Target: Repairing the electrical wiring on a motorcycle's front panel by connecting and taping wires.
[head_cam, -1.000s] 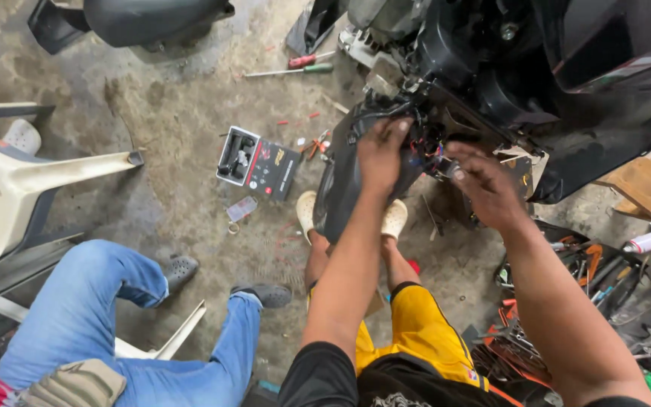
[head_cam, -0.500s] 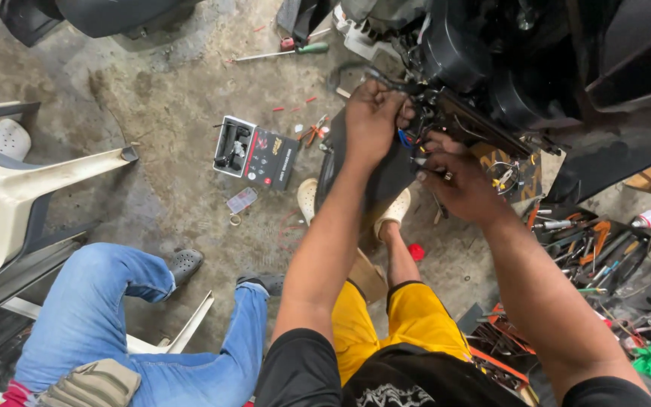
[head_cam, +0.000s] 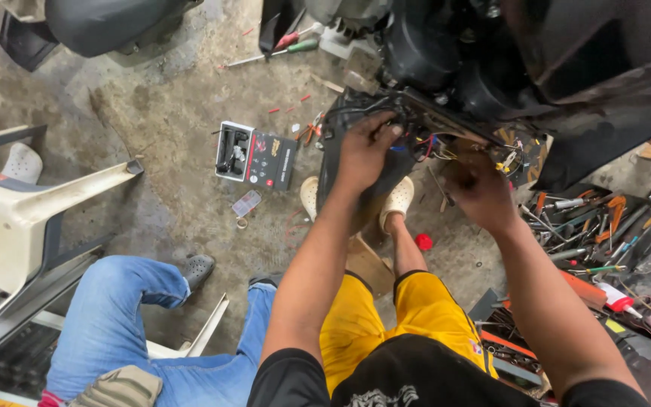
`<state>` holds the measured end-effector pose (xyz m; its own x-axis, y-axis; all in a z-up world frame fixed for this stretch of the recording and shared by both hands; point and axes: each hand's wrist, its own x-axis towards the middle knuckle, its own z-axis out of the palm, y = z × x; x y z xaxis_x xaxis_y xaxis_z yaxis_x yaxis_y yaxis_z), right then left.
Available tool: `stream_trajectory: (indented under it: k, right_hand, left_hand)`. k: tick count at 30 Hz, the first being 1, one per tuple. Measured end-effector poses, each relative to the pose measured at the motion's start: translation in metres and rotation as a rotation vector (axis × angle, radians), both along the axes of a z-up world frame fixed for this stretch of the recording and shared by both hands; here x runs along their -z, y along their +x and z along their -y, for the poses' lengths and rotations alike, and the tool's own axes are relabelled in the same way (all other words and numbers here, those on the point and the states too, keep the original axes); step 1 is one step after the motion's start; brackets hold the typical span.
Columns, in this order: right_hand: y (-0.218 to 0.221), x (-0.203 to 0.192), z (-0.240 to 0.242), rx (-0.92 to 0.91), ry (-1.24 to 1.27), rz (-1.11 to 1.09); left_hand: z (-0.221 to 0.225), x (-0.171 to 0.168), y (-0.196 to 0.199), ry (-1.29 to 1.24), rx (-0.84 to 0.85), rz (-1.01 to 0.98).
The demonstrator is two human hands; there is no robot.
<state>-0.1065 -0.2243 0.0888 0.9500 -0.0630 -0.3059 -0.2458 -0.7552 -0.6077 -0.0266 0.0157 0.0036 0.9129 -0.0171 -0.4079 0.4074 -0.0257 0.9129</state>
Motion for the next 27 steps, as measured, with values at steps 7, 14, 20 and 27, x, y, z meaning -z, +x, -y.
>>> stream_trajectory:
  k: [7, 14, 20, 27]
  right_hand:
    - [0.061, 0.008, -0.04, -0.242, -0.313, 0.194]
    - [0.045, 0.051, -0.033, -0.106, -0.081, -0.141]
    - [0.045, -0.013, -0.04, -0.216, 0.063, 0.024]
    - [0.021, -0.02, -0.035, -0.277, -0.105, 0.63]
  left_hand:
    - [-0.013, -0.043, 0.011, 0.05, 0.075, 0.085]
    - [-0.015, -0.06, 0.007, -0.004, 0.039, -0.042]
    - [-0.02, -0.034, 0.012, -0.198, -0.127, -0.051]
    - [-0.008, -0.03, 0.016, -0.29, -0.147, -0.063]
